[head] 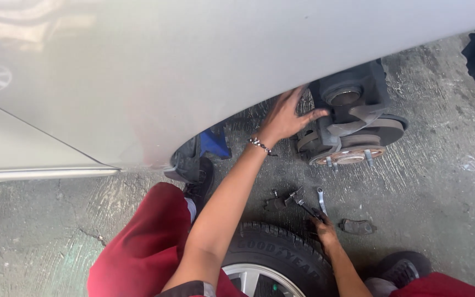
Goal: The person sits on the floor and uses a C-clamp to compress the brake caliper piston. They then remove the old brake pads and install new ones into the caliper assembly.
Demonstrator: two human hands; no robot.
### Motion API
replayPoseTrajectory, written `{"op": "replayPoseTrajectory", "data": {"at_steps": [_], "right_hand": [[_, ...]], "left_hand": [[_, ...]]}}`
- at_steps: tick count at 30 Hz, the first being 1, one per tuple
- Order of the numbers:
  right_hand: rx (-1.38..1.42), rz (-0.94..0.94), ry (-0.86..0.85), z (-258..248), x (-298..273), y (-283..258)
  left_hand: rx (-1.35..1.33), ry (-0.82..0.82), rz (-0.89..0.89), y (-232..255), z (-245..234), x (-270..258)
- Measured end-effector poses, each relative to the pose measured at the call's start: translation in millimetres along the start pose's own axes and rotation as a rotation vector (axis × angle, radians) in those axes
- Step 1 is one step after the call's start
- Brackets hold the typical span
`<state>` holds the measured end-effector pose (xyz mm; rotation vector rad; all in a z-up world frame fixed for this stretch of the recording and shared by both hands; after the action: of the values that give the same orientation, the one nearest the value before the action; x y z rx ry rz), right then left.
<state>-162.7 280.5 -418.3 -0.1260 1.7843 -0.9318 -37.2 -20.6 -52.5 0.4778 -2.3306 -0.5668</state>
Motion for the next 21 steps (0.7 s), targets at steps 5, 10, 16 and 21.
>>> {"op": "replayPoseTrajectory", "data": {"at_steps": [5,10,16,21], "right_hand": [[-0.003,0.009,0.009,-2.9,7.0,4.1],[-0.026,-0.002,0.038,-8.1,11.0,8.8],[-0.004,0.024,-0.005,-5.2,-1.9,3.7],[-0.016,-0.025,-0.028,-5.8,1.7,4.6]], "left_hand": [[-0.087,0.164,-0.014,3.2,18.5,-6.0],[-0.048,0.202,-0.059,9.4,10.8,10.6],[0.072,0.254,0.055,4.3,8.1,9.0],[0.145,0.267,0.12,-4.8,15.3,9.7]]}}
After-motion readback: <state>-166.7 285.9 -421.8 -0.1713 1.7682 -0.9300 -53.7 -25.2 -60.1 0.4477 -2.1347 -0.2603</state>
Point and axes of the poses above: each hand's wrist, its own x-axis towards the middle knuckle, its own z-axis out of the palm, y = z × x, the point moved 4 cm from there along x, towards the middle knuckle, and after that the axes turned 10 degrees about z, right-handed, at the moved point
